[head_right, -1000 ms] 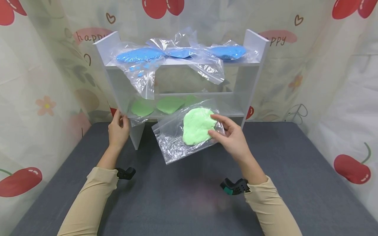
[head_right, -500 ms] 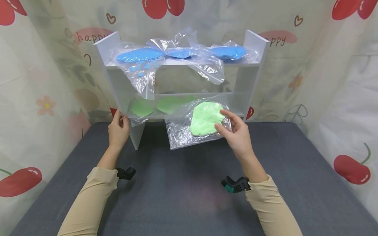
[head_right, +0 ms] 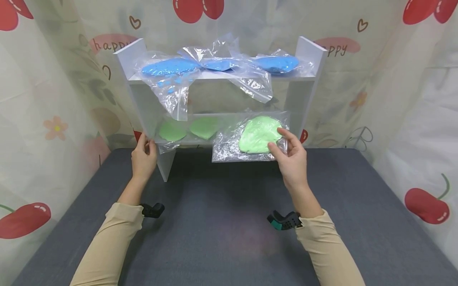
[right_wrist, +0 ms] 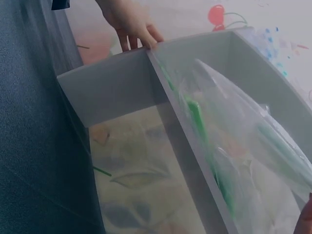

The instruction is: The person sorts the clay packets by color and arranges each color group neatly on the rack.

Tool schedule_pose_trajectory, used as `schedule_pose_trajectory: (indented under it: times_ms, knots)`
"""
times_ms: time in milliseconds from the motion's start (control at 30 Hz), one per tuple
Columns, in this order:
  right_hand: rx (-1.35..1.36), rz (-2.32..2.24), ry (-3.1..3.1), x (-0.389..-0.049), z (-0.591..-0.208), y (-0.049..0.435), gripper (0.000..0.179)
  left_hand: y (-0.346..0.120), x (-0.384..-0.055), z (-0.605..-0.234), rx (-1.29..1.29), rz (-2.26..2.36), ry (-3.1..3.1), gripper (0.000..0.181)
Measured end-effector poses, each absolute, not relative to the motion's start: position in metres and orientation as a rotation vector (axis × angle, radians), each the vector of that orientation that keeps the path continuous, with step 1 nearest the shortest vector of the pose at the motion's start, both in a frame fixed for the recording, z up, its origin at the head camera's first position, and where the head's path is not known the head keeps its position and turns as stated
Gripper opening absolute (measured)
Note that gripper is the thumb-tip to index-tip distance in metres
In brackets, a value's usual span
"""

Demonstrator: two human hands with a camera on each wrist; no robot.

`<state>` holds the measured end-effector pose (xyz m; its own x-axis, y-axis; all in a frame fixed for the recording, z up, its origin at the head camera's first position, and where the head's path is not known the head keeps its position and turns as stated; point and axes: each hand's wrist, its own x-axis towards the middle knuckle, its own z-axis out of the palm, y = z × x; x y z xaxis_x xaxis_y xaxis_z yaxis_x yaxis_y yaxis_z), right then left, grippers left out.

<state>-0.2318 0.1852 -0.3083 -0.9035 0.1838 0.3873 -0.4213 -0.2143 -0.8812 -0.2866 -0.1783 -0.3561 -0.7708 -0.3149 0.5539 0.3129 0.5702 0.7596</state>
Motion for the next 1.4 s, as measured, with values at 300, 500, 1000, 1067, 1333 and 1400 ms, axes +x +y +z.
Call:
schedule_pose_trajectory:
  times_ms: [300, 500, 1000, 1067, 1333, 1400]
  knots:
    - [0.169, 2.175, -1.54, -0.237, -0.308, 0.184, 0.04, -0.178, -0.288, -0.357, 0.014, -1.198, -2.134, 0.043]
    - [0.129, 2.188, -1.477, -0.241, -0.309, 0.182, 0.039, -0.178, -0.288, -0.357, 0.004, -1.202, -2.136, 0.043]
    - [0.039, 2.241, -1.369, -0.249, -0.311, 0.177, 0.039, -0.179, -0.287, -0.357, -0.003, -1.226, -2.144, 0.042]
    - [0.034, 2.245, -1.363, -0.25, -0.312, 0.177, 0.039, -0.179, -0.287, -0.357, -0.008, -1.222, -2.139, 0.042]
    - [0.022, 2.202, -1.439, -0.251, -0.313, 0.177, 0.047, -0.179, -0.287, -0.356, -0.014, -1.221, -2.137, 0.041]
    - [0.028, 2.195, -1.466, -0.251, -0.313, 0.177, 0.049, -0.179, -0.287, -0.356, -0.011, -1.212, -2.135, 0.041]
